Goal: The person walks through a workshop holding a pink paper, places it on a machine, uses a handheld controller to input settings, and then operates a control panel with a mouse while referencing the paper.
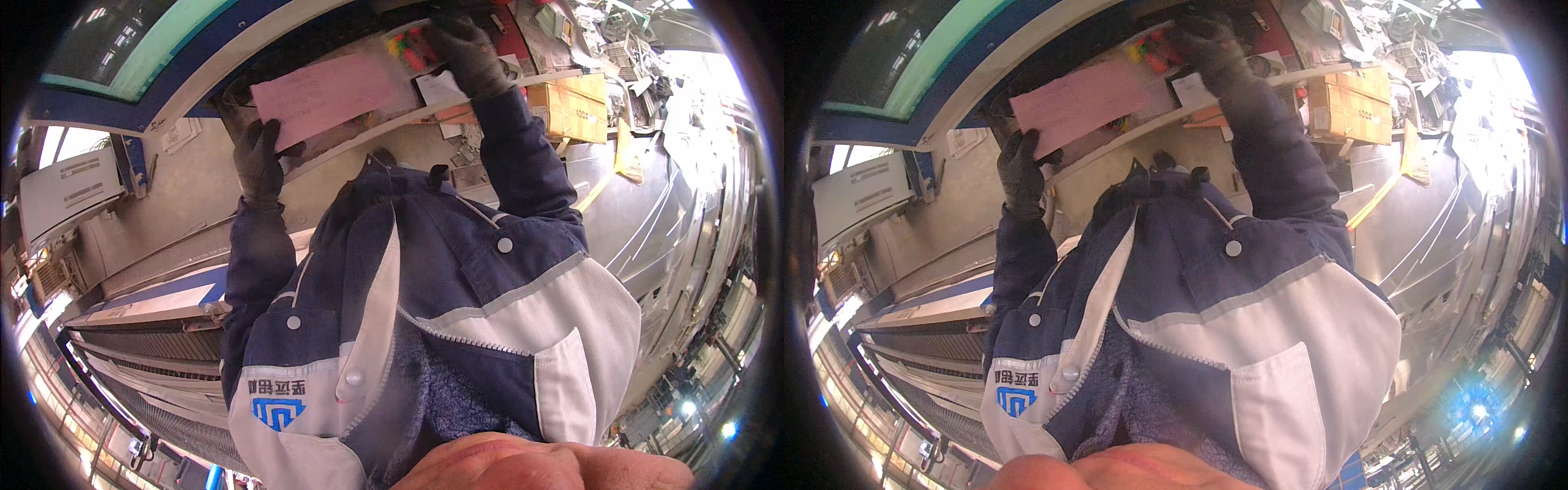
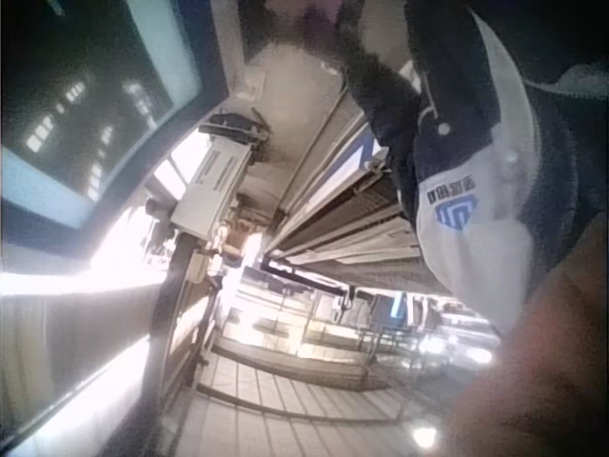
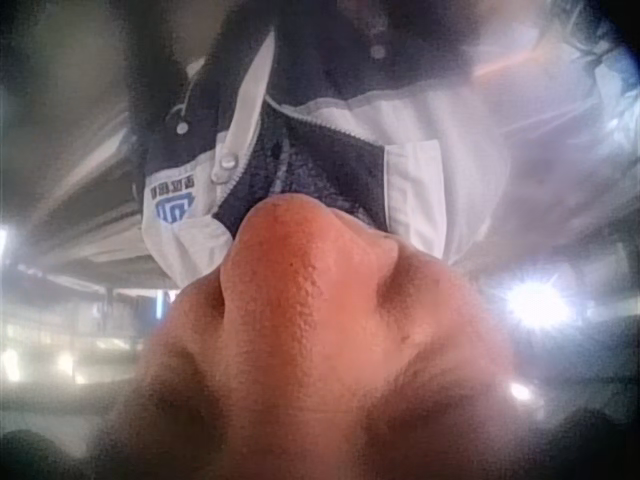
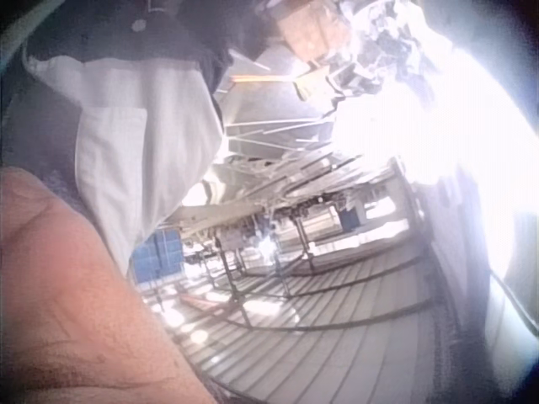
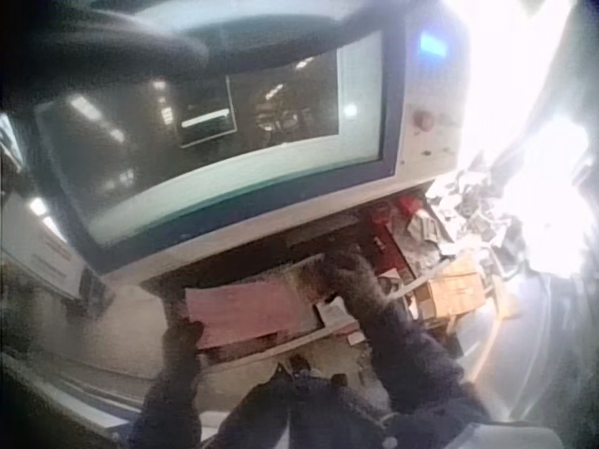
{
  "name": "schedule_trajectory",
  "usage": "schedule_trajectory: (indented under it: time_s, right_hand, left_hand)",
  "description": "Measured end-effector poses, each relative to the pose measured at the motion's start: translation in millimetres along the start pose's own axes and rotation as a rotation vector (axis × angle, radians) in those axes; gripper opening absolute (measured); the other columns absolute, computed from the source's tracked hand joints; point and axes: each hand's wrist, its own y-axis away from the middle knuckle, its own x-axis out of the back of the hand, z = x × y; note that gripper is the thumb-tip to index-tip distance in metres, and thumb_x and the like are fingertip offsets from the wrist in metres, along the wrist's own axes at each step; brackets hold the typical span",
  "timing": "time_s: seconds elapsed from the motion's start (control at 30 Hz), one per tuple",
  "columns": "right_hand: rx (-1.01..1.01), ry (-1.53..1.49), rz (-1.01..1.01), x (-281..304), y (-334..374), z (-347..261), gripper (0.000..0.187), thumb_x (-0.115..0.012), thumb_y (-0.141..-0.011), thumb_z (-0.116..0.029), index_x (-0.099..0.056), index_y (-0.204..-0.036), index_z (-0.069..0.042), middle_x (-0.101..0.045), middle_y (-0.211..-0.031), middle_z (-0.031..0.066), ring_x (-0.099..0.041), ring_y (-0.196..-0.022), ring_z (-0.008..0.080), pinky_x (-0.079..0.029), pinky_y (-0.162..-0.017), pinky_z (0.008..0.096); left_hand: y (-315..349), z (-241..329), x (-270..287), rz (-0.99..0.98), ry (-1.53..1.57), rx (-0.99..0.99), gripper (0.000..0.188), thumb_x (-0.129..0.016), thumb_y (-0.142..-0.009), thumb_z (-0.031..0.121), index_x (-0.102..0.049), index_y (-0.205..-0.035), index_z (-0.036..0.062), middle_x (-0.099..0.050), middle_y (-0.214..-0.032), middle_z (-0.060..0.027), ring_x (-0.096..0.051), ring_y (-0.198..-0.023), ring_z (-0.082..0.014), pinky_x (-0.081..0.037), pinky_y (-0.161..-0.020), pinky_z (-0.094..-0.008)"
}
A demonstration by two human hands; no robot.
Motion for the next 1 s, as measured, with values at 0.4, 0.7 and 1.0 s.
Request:
schedule_trajectory:
  time_s: [0.4,0.7,1.0]
  right_hand:
    - [0.158,0.701,-0.299,-71.7,3.5,6.3,0.041,-0.072,-0.095,-0.031,-0.07,-0.128,-0.005,-0.073,-0.119,0.0152,-0.072,-0.107,0.0245,-0.057,-0.092,0.0367]
    - [0.219,0.425,-0.029,-90.9,35.0,-44.4,0.033,-0.071,-0.097,-0.015,-0.071,-0.126,0.001,-0.075,-0.119,0.0132,-0.071,-0.103,0.0192,-0.055,-0.093,0.0341]
    - [0.247,0.25,-0.272,-257.6,61.4,-92.4,0.022,-0.065,-0.096,-0.001,-0.072,-0.116,0.003,-0.075,-0.108,0.0171,-0.073,-0.092,0.022,-0.058,-0.082,0.034]
  left_hand:
    - [4.3,3.1,3.4,0.076,-0.471,-0.124,0.034,-0.066,-0.1,0.016,-0.063,-0.125,-0.0071,-0.074,-0.098,-0.0127,-0.074,-0.082,-0.0223,-0.059,-0.072,-0.03]
    - [52.3,27.2,90.3,0.427,0.065,-0.206,0.03,-0.06,-0.103,0.009,-0.063,-0.129,-0.0054,-0.075,-0.099,-0.0178,-0.073,-0.08,-0.0194,-0.059,-0.07,-0.0292]
    - [-2.5,-35.7,200.2,0.456,-0.014,-0.316,0.032,-0.061,-0.099,0.009,-0.061,-0.128,-0.0065,-0.072,-0.095,-0.0126,-0.07,-0.075,-0.0165,-0.058,-0.064,-0.0294]
